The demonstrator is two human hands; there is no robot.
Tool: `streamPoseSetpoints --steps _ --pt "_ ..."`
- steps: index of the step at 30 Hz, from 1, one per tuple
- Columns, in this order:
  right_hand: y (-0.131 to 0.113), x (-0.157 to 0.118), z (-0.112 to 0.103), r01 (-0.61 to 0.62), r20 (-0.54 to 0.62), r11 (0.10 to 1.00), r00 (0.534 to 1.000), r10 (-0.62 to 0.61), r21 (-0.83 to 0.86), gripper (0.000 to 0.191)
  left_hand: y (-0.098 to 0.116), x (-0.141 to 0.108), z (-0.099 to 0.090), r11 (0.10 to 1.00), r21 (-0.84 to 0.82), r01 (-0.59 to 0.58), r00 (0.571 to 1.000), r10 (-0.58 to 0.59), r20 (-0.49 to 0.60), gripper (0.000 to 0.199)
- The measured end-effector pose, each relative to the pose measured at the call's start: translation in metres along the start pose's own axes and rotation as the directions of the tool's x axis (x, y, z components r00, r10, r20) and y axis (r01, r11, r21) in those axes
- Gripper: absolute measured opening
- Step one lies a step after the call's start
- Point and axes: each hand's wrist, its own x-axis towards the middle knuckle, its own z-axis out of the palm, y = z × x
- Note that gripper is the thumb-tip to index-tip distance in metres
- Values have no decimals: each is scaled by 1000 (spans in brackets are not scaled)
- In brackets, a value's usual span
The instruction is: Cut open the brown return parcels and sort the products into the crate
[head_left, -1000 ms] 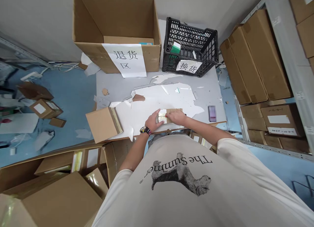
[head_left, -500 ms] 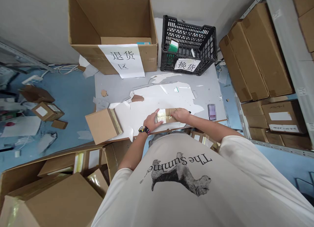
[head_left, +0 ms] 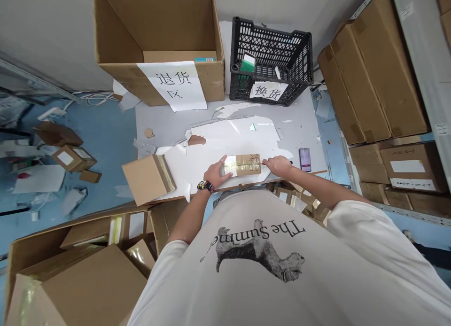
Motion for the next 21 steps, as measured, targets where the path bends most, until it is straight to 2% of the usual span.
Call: streamPoseSetpoints --steps 7,16,21 --pt "20 -7 23 -1 -46 999 999 3 42 45 2 1 -7 999 42 21 1000 -22 20 105" --pt "37 0 50 23 -94 993 996 -12 116 48 1 1 -11 989 121 -87 993 95 -67 98" --pt "42 0 60 16 -112 988 994 1 151 45 5 0 -21 982 176 -71 995 81 -50 98"
